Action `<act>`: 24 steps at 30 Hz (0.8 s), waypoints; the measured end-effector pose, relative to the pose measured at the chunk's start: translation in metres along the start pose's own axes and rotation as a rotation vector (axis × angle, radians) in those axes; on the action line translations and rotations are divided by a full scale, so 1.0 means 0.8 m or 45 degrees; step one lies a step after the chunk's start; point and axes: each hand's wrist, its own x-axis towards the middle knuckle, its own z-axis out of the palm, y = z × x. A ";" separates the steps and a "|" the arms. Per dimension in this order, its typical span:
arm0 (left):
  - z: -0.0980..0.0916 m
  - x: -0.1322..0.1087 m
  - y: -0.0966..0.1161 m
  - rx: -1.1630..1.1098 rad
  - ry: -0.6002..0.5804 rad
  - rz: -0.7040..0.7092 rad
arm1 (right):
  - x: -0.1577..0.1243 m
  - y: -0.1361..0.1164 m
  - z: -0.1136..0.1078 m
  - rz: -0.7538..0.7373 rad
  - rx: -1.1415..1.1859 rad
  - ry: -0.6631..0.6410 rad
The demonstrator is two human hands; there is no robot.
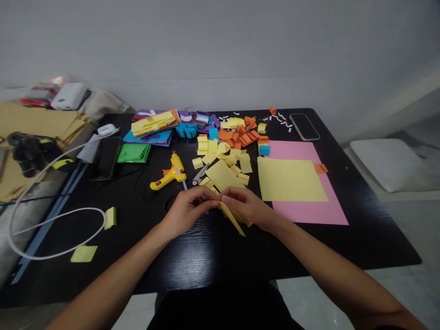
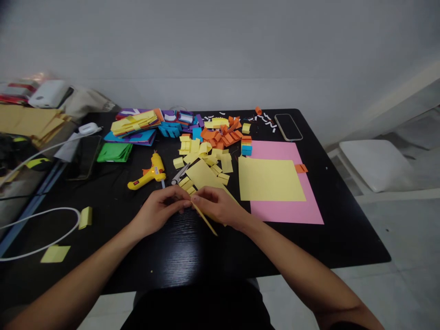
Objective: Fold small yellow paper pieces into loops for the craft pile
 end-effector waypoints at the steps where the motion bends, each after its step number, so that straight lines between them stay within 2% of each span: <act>1: -0.001 0.000 0.001 0.020 0.000 0.010 | 0.000 -0.001 -0.001 -0.005 0.006 -0.026; 5: -0.001 0.001 0.000 0.031 -0.007 0.016 | 0.000 0.001 -0.004 -0.023 0.046 -0.043; 10: 0.003 0.002 -0.005 -0.255 0.002 -0.129 | -0.001 0.006 -0.005 -0.127 0.101 0.037; 14: 0.010 0.000 -0.007 -0.389 -0.061 -0.244 | 0.000 0.007 -0.003 -0.207 0.070 0.124; 19: 0.021 -0.008 -0.004 -0.421 -0.146 -0.207 | -0.001 0.006 0.000 -0.267 0.052 0.261; 24: 0.025 -0.008 -0.002 -0.425 -0.077 -0.193 | -0.003 0.007 0.002 -0.325 0.023 0.297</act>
